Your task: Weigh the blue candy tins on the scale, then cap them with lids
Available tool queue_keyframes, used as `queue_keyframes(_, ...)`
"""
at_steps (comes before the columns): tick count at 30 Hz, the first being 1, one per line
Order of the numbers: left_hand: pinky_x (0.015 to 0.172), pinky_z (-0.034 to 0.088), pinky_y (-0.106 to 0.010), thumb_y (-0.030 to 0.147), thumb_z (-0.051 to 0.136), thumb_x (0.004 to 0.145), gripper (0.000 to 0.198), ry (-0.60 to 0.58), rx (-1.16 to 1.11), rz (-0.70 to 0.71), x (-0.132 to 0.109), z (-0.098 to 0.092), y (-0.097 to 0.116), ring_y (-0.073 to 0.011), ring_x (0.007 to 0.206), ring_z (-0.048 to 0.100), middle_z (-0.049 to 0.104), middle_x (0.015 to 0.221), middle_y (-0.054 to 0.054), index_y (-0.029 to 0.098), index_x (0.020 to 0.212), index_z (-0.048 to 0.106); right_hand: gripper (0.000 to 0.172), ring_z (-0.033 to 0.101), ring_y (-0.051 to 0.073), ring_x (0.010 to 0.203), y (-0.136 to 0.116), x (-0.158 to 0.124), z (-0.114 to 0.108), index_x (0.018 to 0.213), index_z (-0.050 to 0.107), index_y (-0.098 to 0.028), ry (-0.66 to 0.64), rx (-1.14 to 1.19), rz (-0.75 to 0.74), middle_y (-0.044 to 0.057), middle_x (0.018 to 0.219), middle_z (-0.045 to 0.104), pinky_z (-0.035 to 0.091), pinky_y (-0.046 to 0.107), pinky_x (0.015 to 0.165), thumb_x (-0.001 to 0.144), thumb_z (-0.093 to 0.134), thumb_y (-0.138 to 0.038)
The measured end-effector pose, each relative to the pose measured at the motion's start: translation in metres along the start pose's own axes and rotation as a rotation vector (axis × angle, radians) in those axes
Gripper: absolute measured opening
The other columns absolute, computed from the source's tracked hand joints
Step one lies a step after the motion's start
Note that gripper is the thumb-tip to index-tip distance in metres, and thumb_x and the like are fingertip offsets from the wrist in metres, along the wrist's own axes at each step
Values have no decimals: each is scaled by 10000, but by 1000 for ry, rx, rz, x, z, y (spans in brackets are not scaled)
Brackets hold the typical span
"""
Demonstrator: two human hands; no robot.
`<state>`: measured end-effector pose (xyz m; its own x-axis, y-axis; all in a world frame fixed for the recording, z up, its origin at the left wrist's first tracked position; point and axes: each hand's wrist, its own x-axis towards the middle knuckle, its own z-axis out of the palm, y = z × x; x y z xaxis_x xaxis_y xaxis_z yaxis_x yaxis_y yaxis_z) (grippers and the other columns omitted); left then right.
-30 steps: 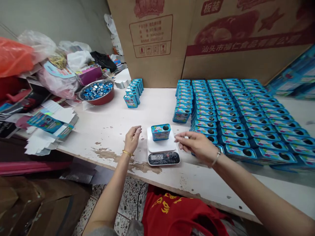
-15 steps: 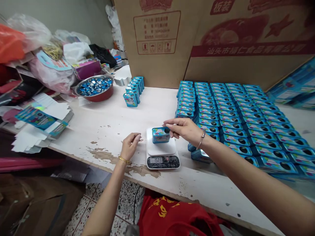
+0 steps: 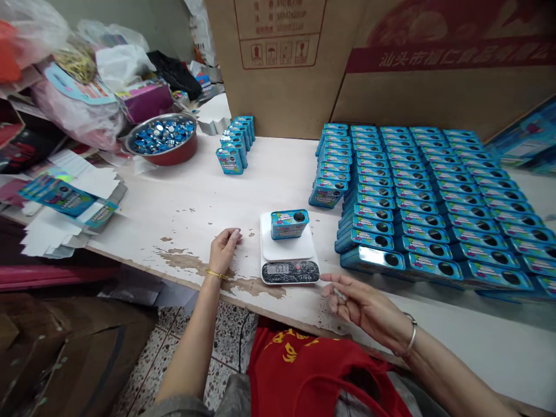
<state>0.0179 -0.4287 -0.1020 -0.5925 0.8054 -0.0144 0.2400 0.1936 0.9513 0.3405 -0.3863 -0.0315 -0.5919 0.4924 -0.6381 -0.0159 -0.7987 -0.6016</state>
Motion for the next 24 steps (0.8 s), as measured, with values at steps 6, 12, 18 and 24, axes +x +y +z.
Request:
queue_keyframes(6, 639, 470, -239, 525, 569, 778, 394, 2, 7, -8, 1, 2, 2, -147, 731, 618, 659, 792, -44, 161, 910, 640, 327, 409, 47, 439, 48, 9, -30, 887, 586, -166, 90, -18, -9, -24, 610, 544, 202, 164, 361, 741, 685, -441)
queue_keyframes(12, 654, 474, -246, 514, 565, 781, 386, 9, 39, 9, 1, 3, 0, -146, 735, 610, 651, 790, -40, 163, 924, 636, 433, 272, 28, 355, 35, 9, -20, 794, 572, -156, 120, -149, -17, -65, 485, 456, 99, 187, 363, 671, 680, -556)
queue_keyframes(18, 668, 473, -251, 501, 570, 775, 373, 26, 68, 43, 4, 4, -5, -142, 727, 600, 643, 784, -34, 166, 926, 628, 455, 274, 56, 396, -56, 26, 35, 760, 616, -145, 80, -478, -401, -74, 421, 382, 157, 219, 397, 700, 624, -595)
queue_keyframes(24, 673, 468, -261, 496, 562, 779, 365, 10, 102, 51, 2, 2, 0, -144, 716, 591, 636, 773, -29, 165, 920, 622, 429, 315, 81, 487, -108, 65, 66, 859, 694, -108, 91, -663, -625, -52, 515, 434, 245, 239, 460, 673, 676, -494)
